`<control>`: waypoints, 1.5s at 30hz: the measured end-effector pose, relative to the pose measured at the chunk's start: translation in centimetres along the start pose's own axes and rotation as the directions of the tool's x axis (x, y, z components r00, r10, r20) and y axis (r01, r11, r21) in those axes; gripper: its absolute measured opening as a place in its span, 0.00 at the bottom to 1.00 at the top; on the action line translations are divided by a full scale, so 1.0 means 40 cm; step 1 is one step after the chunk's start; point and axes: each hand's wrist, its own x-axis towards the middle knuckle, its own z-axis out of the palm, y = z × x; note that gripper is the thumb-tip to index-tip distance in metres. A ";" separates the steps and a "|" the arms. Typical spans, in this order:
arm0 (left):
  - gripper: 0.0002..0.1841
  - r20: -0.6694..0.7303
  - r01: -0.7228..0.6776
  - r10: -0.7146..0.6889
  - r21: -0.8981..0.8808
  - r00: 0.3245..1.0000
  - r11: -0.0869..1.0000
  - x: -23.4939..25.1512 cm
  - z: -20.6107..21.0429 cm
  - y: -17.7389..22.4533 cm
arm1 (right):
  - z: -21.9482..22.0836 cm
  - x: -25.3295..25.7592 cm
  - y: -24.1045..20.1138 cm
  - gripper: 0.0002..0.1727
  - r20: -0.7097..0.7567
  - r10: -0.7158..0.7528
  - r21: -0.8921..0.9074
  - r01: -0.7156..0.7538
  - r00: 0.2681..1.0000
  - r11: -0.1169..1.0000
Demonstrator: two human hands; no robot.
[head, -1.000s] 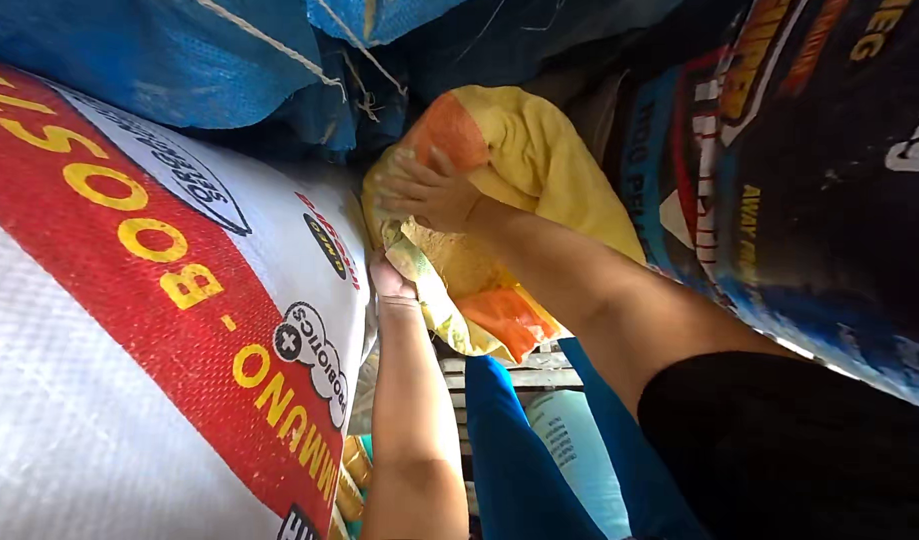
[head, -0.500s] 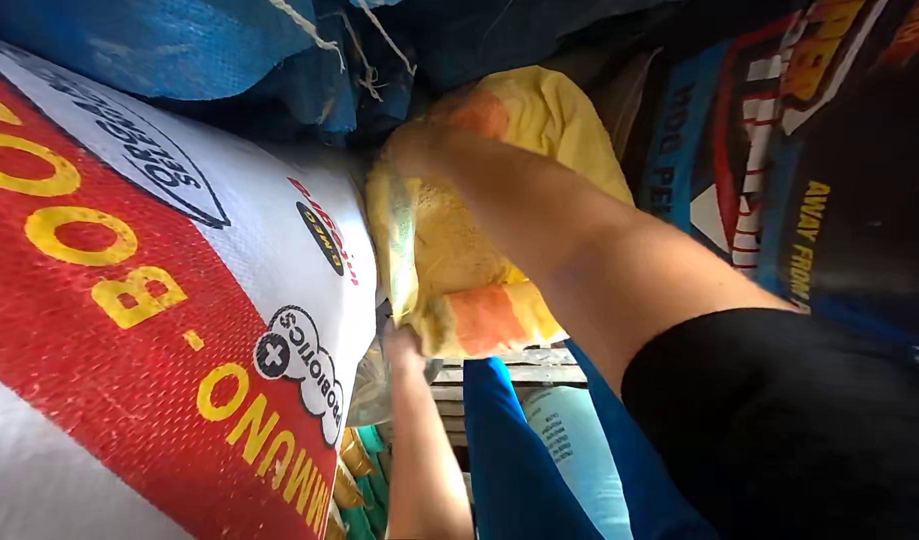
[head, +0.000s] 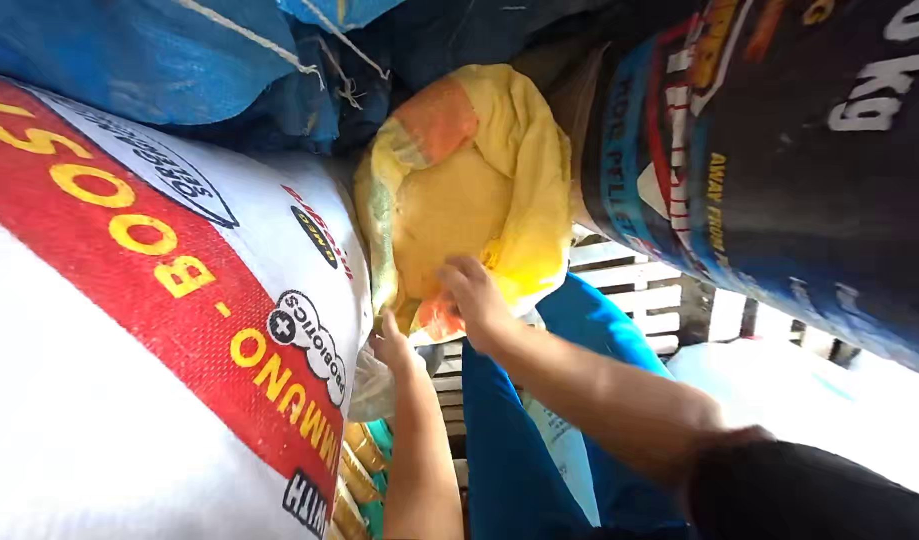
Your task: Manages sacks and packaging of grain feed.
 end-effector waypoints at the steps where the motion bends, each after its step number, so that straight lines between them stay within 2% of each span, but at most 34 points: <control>1: 0.41 0.040 0.016 -0.022 0.141 0.999 0.990 -0.012 0.003 0.004 | -0.012 -0.046 0.038 0.33 -0.080 0.168 0.137 -0.156 0.983 0.978; 2: 0.45 0.077 0.020 -0.041 0.252 0.996 0.968 -0.016 0.008 -0.002 | -0.023 -0.072 0.067 0.38 -0.155 0.295 0.270 -0.247 0.943 0.931; 3: 0.46 0.100 0.021 -0.054 0.306 0.993 0.952 -0.013 0.016 -0.016 | -0.031 -0.081 0.087 0.43 -0.216 0.378 0.384 -0.278 0.900 0.880; 5: 0.39 0.138 0.020 -0.064 0.297 0.988 0.955 -0.004 0.031 -0.046 | -0.043 -0.055 0.115 0.46 -0.268 0.442 0.525 -0.255 0.856 0.812; 7: 0.27 0.159 -0.026 -0.003 0.182 0.987 0.983 0.006 0.048 -0.082 | -0.049 0.005 0.136 0.47 -0.300 0.438 0.587 -0.198 0.847 0.785; 9: 0.24 0.240 0.013 0.014 -0.110 0.971 0.994 0.004 0.057 -0.105 | -0.054 0.077 0.155 0.50 -0.353 0.413 0.612 -0.126 0.840 0.781; 10: 0.24 0.313 0.097 0.008 -0.321 0.950 0.942 0.001 0.054 -0.115 | -0.055 0.110 0.165 0.46 -0.381 0.423 0.627 -0.107 0.822 0.771; 12: 0.23 0.460 0.333 0.011 -0.659 0.888 0.675 0.010 0.031 -0.130 | -0.064 0.154 0.183 0.36 -0.397 0.447 0.698 -0.053 0.802 0.714; 13: 0.23 0.504 0.411 0.027 -0.733 0.863 0.542 0.015 0.017 -0.130 | -0.078 0.168 0.197 0.32 -0.385 0.423 0.746 0.007 0.820 0.666; 14: 0.22 0.531 0.452 0.047 -0.761 0.846 0.465 0.018 0.003 -0.125 | -0.097 0.174 0.220 0.30 -0.349 0.352 0.791 0.072 0.869 0.607; 15: 0.22 0.550 0.474 0.059 -0.765 0.833 0.436 0.022 -0.006 -0.123 | -0.119 0.168 0.251 0.28 -0.296 0.242 0.826 0.121 0.924 0.550; 16: 0.22 0.568 0.488 0.065 -0.755 0.820 0.438 0.026 -0.009 -0.125 | -0.142 0.157 0.289 0.26 -0.247 0.110 0.844 0.158 0.963 0.512; 18: 0.25 0.591 0.509 0.015 -0.707 0.807 0.492 0.027 0.002 -0.131 | -0.196 0.140 0.369 0.33 -0.175 -0.032 0.855 0.168 0.984 0.491; 20: 0.25 0.550 0.493 -0.098 -0.638 0.829 0.592 0.020 0.019 -0.118 | -0.243 0.149 0.416 0.36 -0.163 0.017 0.833 0.128 0.987 0.538; 21: 0.24 0.476 0.457 -0.179 -0.570 0.861 0.682 0.013 0.023 -0.101 | -0.254 0.156 0.421 0.34 -0.223 0.127 0.799 0.107 0.967 0.592; 22: 0.23 0.361 0.395 -0.240 -0.456 0.901 0.798 0.002 0.022 -0.079 | -0.255 0.149 0.408 0.30 -0.327 0.255 0.723 0.068 0.910 0.687; 23: 0.22 0.213 0.305 -0.253 -0.262 0.944 0.916 -0.009 0.017 -0.053 | -0.250 0.136 0.382 0.27 -0.472 0.352 0.613 0.013 0.808 0.790; 24: 0.21 0.083 0.190 -0.187 -0.024 0.979 0.982 -0.013 0.010 -0.033 | -0.242 0.125 0.358 0.26 -0.622 0.360 0.491 -0.011 0.695 0.871; 25: 0.20 0.017 0.063 -0.065 0.130 0.998 0.990 -0.012 0.004 -0.023 | -0.234 0.115 0.338 0.27 -0.736 0.295 0.393 0.029 0.609 0.919; 26: 0.19 0.003 -0.052 0.052 0.112 0.999 0.992 -0.010 0.003 -0.022 | -0.229 0.109 0.327 0.31 -0.798 0.180 0.305 0.128 0.575 0.944; 28: 0.28 0.099 -0.142 0.145 -0.043 0.984 0.989 -0.006 0.018 -0.018 | -0.221 0.113 0.318 0.47 -0.795 -0.086 0.176 0.365 0.600 0.914; 29: 0.35 0.132 -0.130 0.136 -0.052 0.982 0.990 -0.005 0.031 -0.010 | -0.217 0.124 0.315 0.56 -0.764 -0.157 0.133 0.391 0.626 0.911; 30: 0.37 0.131 -0.117 0.120 -0.027 0.984 0.993 -0.001 0.045 -0.007 | -0.213 0.138 0.307 0.60 -0.738 -0.167 0.083 0.334 0.653 0.939; 31: 0.36 0.128 -0.108 0.108 -0.007 0.986 0.994 0.004 0.055 -0.009 | -0.210 0.152 0.298 0.58 -0.728 -0.142 0.030 0.238 0.671 0.971; 33: 0.30 0.147 -0.119 0.126 -0.055 0.981 0.991 0.017 0.063 -0.031 | -0.210 0.185 0.268 0.38 -0.733 -0.061 -0.010 0.079 0.677 0.997; 34: 0.27 0.148 -0.140 0.152 -0.090 0.977 0.986 0.029 0.056 -0.056 | -0.209 0.196 0.250 0.29 -0.743 -0.012 0.018 0.037 0.669 0.999; 35: 0.25 0.151 -0.150 0.170 -0.133 0.974 0.980 0.042 0.041 -0.084 | -0.209 0.199 0.229 0.26 -0.745 0.032 0.075 0.036 0.667 0.997; 37: 0.23 0.141 -0.094 0.135 -0.262 0.981 0.961 0.075 0.006 -0.138 | -0.221 0.208 0.201 0.27 -0.740 0.035 0.154 0.119 0.672 0.981; 39: 0.20 0.110 0.077 -0.041 -0.353 0.993 0.933 0.100 -0.039 -0.184 | -0.245 0.219 0.195 0.30 -0.713 0.008 0.223 0.216 0.701 0.950; 40: 0.15 0.093 0.162 -0.138 -0.350 0.986 0.922 0.104 -0.063 -0.196 | -0.264 0.227 0.196 0.32 -0.684 0.009 0.271 0.243 0.729 0.931; 41: 0.14 0.080 0.228 -0.213 -0.330 0.974 0.916 0.108 -0.087 -0.205 | -0.285 0.235 0.200 0.33 -0.656 0.004 0.317 0.271 0.755 0.909; 42: 0.18 0.060 0.256 -0.250 -0.276 0.966 0.926 0.117 -0.102 -0.212 | -0.305 0.242 0.206 0.34 -0.630 0.014 0.361 0.277 0.776 0.891; 44: 0.32 0.045 0.220 -0.216 -0.132 0.975 0.967 0.117 -0.106 -0.194 | -0.344 0.260 0.228 0.33 -0.587 0.047 0.439 0.269 0.808 0.857; 45: 0.36 0.067 0.202 -0.197 -0.077 0.978 0.976 0.101 -0.105 -0.165 | -0.363 0.267 0.247 0.32 -0.560 0.055 0.479 0.269 0.827 0.835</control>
